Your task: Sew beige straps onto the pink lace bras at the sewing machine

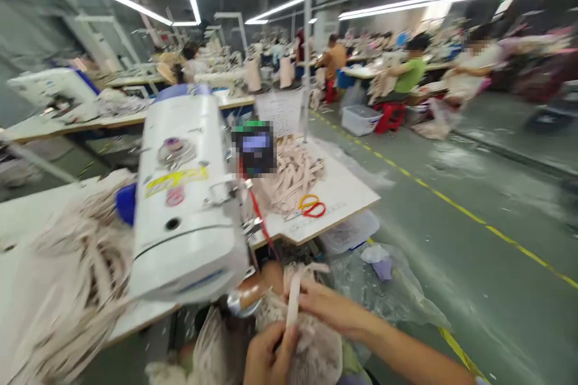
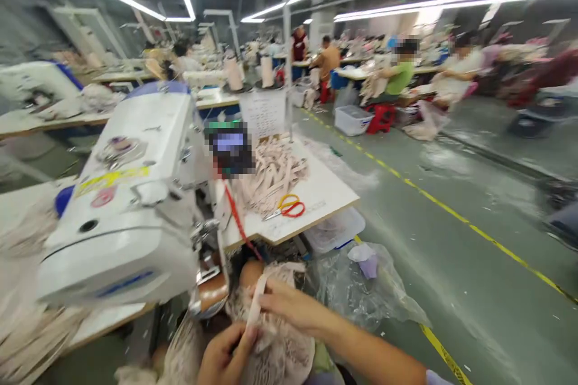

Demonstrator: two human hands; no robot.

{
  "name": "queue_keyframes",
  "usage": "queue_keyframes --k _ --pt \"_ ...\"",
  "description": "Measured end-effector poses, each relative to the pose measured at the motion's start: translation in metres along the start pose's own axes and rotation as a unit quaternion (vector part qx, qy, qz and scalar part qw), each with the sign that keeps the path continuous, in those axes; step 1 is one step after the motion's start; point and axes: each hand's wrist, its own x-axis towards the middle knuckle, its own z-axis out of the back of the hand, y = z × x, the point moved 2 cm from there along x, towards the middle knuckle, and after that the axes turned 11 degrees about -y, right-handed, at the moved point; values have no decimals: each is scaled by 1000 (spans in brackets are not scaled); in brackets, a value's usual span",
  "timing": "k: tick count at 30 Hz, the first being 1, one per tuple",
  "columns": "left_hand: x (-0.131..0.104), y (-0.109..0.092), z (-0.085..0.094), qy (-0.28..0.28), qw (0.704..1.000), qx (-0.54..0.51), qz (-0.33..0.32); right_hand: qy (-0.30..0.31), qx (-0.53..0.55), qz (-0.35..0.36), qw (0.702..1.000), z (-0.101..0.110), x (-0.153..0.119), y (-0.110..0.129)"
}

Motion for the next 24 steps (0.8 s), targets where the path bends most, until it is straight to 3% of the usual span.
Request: queue_keyframes --k 2,4,7,10,12,14,17,19,24 --pt "1 -15 2 2 1000 3 -5 -2 -91 12 996 9 1 6" --pt "7 -33 5 8 999 7 -50 -23 -114 14 993 13 9 12" --pt "16 -53 13 -19 991 30 -130 -28 -91 -10 995 6 26 18" --pt "20 -59 27 -70 976 51 -198 -27 -45 -41 998 -9 41 23" --pt "20 -54 39 -112 954 115 -254 -47 -19 -23 998 -16 52 26" --pt "21 -45 51 -170 909 245 -290 -69 -25 26 997 -20 62 29" --pt "21 -34 64 -226 843 398 -282 -63 -97 82 990 -24 74 30" --pt "21 -32 68 -210 849 407 -263 -46 -147 97 983 -26 79 28" --pt "23 -35 76 -104 902 361 -212 -52 -238 192 950 -29 86 32"
